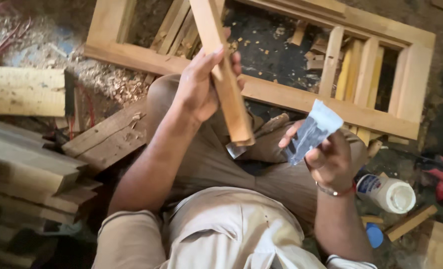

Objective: The person applies white glue to the ends of small wooden slats using a metal putty knife. They repeatedly scoop glue from a container and spread it onto the wood pieces, then place the slats into a wooden frame structure.

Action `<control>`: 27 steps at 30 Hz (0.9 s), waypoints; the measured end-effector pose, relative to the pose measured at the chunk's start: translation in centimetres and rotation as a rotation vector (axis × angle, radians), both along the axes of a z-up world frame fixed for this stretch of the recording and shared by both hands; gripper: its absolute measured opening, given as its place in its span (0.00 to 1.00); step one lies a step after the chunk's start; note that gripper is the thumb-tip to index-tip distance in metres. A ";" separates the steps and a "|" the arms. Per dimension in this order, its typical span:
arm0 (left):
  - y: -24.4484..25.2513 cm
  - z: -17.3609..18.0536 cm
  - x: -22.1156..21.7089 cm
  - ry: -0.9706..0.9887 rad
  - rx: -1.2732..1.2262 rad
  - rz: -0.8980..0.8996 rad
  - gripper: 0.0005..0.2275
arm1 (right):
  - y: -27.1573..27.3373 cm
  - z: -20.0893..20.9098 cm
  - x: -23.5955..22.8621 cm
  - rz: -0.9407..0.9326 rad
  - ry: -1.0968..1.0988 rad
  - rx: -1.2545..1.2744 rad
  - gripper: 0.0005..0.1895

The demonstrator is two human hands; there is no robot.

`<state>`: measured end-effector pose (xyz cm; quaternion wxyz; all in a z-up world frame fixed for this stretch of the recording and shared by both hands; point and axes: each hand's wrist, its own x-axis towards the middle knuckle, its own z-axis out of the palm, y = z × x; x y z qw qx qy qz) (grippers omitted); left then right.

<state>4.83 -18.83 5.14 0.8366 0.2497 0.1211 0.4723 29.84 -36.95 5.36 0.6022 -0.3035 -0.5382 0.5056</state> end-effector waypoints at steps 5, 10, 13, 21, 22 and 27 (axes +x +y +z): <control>1.2 0.1 0.9 0.130 0.119 0.063 0.22 | -0.3 0.8 -0.1 -0.062 -0.448 0.238 0.27; 1.1 -0.3 4.3 0.245 0.021 -0.092 0.27 | 0.9 2.6 1.0 -0.079 -0.861 0.404 0.21; 0.7 -1.0 6.2 0.238 0.003 -0.160 0.26 | 2.1 4.4 1.2 -0.020 -1.025 0.472 0.21; -0.4 -3.1 8.8 0.240 -0.057 -0.235 0.24 | 5.1 7.6 0.6 0.192 -1.203 0.564 0.29; -0.4 -3.3 9.0 0.205 -0.051 -0.227 0.24 | 5.4 7.8 0.2 0.199 -1.220 0.579 0.29; -0.9 -3.4 9.6 0.198 -0.021 -0.236 0.25 | 6.3 8.9 -1.2 0.255 -1.271 0.597 0.31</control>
